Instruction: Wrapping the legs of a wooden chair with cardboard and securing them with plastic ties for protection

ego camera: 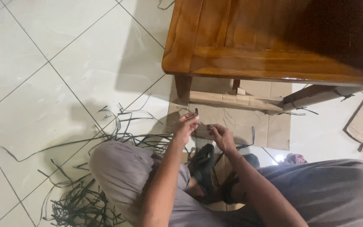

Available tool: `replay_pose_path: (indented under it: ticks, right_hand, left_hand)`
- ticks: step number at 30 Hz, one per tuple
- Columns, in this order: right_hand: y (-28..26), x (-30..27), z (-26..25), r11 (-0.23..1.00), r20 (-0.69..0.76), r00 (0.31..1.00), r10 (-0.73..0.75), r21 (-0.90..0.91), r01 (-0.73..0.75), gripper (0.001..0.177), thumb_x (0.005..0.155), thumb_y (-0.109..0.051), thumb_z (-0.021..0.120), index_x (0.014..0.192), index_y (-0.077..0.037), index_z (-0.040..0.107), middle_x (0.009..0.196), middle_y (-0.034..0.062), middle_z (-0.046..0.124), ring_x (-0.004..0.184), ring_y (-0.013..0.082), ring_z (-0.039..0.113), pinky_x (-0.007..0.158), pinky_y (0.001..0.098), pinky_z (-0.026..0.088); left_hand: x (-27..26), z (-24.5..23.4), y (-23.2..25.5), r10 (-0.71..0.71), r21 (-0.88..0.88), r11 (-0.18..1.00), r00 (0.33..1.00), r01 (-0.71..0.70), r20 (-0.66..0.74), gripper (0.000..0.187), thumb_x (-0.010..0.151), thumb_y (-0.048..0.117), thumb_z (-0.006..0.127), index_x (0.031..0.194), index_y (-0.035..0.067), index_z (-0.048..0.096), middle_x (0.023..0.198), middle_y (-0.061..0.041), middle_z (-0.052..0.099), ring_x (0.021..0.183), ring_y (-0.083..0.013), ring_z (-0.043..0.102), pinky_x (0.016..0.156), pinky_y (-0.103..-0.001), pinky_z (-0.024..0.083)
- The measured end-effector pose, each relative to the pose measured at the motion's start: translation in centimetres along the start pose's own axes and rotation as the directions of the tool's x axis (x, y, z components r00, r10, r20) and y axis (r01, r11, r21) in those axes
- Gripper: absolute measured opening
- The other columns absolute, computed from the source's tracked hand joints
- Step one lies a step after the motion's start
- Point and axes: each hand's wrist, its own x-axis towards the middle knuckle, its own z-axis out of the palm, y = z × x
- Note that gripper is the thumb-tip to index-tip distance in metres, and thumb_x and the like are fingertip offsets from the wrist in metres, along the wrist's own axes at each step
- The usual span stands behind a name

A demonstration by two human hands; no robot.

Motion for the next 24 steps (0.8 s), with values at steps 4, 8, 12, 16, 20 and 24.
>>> replay_pose_path:
  ticks: [4, 8, 12, 16, 20, 24]
  right_hand:
    - [-2.6, -0.8, -0.6, 0.983, -0.06, 0.997, 0.039, 0.184, -0.027, 0.036, 0.104, -0.039, 0.062, 0.115, -0.008, 0.076, 0.098, 0.0177, 0.075, 0.075, 0.0225, 0.065, 0.061, 0.0364, 0.057]
    - [-2.8, -1.7, -1.1, 0.911, -0.017, 0.991, 0.129, 0.396, -0.112, 0.038, 0.097, -0.032, 0.07, 0.118, 0.0, 0.072, 0.097, 0.0193, 0.069, 0.059, 0.0197, 0.065, 0.045, 0.0247, 0.046]
    - [-1.3, -2.3, -1.9, 0.855, 0.03, 0.993, 0.111, 0.506, -0.111, 0.016, 0.092, -0.013, 0.079, 0.09, 0.001, 0.071, 0.073, 0.0111, 0.064, 0.059, 0.0195, 0.066, 0.055, 0.0289, 0.057]
    - [3.2, -1.1, -3.5, 0.875, -0.01, 0.993, 0.117, 0.474, -0.098, 0.021, 0.092, -0.015, 0.079, 0.095, 0.004, 0.069, 0.075, 0.0125, 0.065, 0.063, 0.0181, 0.066, 0.061, 0.0315, 0.06]
    - [4.0, -2.5, -6.2, 0.903, 0.033, 0.995, 0.096, 0.417, -0.101, 0.017, 0.091, -0.011, 0.077, 0.09, 0.003, 0.068, 0.07, 0.0107, 0.062, 0.06, 0.0169, 0.063, 0.055, 0.0296, 0.056]
    - [3.3, -4.8, -9.2, 0.937, 0.132, 0.981, 0.14, 0.304, -0.174, 0.013, 0.093, -0.011, 0.071, 0.09, 0.002, 0.069, 0.07, 0.0099, 0.063, 0.062, 0.0176, 0.062, 0.054, 0.0258, 0.048]
  left_hand:
    - [-0.5, 1.9, -2.8, -0.016, 0.037, 0.999, 1.0, 0.015, 0.025, 0.038, 0.077, 0.009, 0.087, 0.11, 0.009, 0.068, 0.089, 0.002, 0.072, 0.073, -0.0076, 0.07, 0.068, -0.016, 0.057]
    - [-0.8, 3.3, -4.2, 0.026, 0.129, 0.991, 0.998, -0.032, 0.049, 0.037, 0.076, 0.01, 0.088, 0.108, 0.01, 0.07, 0.088, 0.0, 0.075, 0.07, -0.0078, 0.069, 0.055, -0.015, 0.051]
    - [-2.9, 5.3, -3.1, 0.026, 0.142, 0.989, 0.997, -0.036, 0.074, 0.039, 0.074, 0.009, 0.087, 0.11, 0.01, 0.07, 0.087, 0.002, 0.074, 0.07, -0.0069, 0.068, 0.054, -0.016, 0.05]
    - [0.8, 5.3, -7.1, 0.014, 0.111, 0.993, 0.994, -0.025, 0.105, 0.037, 0.077, 0.007, 0.084, 0.111, 0.007, 0.069, 0.087, -0.001, 0.074, 0.069, -0.0073, 0.067, 0.055, -0.015, 0.051]
    - [1.8, 6.5, -8.0, 0.001, 0.05, 0.999, 0.999, -0.004, 0.051, 0.026, 0.079, 0.006, 0.085, 0.101, 0.008, 0.073, 0.084, -0.002, 0.069, 0.068, -0.0102, 0.069, 0.06, -0.018, 0.058]
    - [0.2, 8.8, -6.1, 0.069, 0.15, 0.987, 0.997, -0.065, -0.022, 0.02, 0.079, 0.011, 0.085, 0.096, 0.008, 0.074, 0.08, 0.001, 0.066, 0.066, -0.0069, 0.066, 0.061, -0.017, 0.058]
